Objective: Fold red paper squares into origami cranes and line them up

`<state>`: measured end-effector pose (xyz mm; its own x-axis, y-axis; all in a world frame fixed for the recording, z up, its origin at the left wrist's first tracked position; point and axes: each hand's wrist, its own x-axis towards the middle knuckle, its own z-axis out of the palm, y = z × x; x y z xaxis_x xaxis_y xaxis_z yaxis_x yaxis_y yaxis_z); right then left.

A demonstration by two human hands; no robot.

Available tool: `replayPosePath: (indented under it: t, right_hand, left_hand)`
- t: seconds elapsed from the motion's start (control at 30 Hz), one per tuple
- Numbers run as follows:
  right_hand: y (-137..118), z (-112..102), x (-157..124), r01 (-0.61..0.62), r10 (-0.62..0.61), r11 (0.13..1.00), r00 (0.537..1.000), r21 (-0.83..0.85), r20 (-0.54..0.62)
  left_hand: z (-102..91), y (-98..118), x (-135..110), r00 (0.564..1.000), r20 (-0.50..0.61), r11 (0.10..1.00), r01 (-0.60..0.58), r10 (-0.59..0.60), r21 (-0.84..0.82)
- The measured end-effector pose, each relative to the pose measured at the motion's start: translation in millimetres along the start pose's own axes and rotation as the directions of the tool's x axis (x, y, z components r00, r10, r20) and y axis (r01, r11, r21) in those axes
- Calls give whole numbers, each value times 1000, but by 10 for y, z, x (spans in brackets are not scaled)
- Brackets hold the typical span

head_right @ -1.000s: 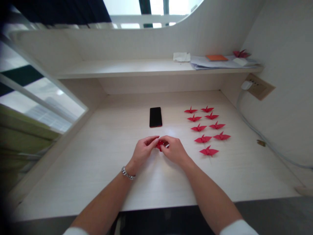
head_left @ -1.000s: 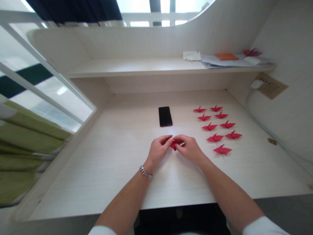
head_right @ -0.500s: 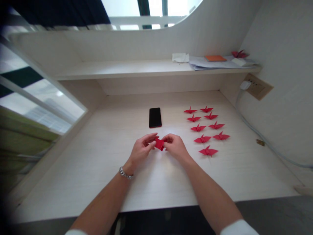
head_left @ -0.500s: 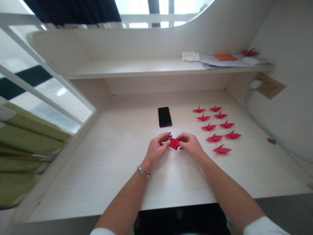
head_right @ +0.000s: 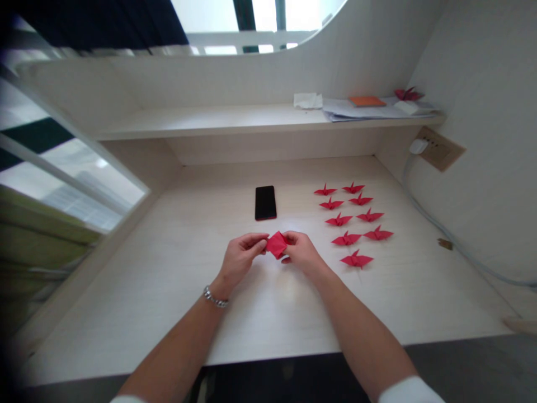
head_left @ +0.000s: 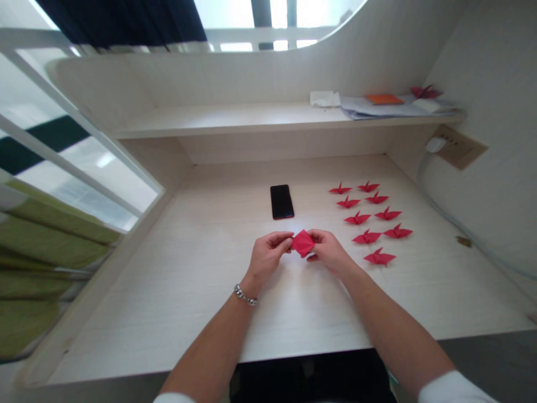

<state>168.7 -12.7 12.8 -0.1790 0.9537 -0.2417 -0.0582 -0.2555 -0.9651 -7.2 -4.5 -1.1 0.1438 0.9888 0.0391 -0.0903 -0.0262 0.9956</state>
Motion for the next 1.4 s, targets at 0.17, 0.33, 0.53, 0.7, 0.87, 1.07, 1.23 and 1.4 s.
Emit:
replayPosePath:
  t: [0.17,0.33,0.53,0.7,0.87,1.07,1.23,1.4]
  right_hand:
    - [11,11,3,-31,35,993,999,114,-32]
    - [20,10,-2,-35,33,988,999,147,12]
    - [0,46,-23,-51,48,990,999,129,21]
    - [25,65,-30,-55,47,984,998,172,51]
    - [87,63,-18,-72,36,963,989,259,141]
    - [62,80,-23,-43,15,975,992,219,129]
    - [34,99,-20,2,-8,992,999,128,44]
    - [52,100,0,65,-64,996,998,62,-18]
  left_hand:
    - [4,25,-25,998,67,1000,-12,13,-18]
    - [9,21,-43,996,83,1000,-17,15,16]
    - [-3,14,-48,995,103,999,-15,11,34]
    - [-29,15,-41,994,110,999,-24,20,28]
    - [-36,27,-43,991,127,999,-54,53,4]
    - [-40,60,-50,988,128,995,-93,87,46]
    - [-56,49,-51,971,156,972,-201,181,123]
    - [-52,33,-51,923,197,886,-376,331,273]
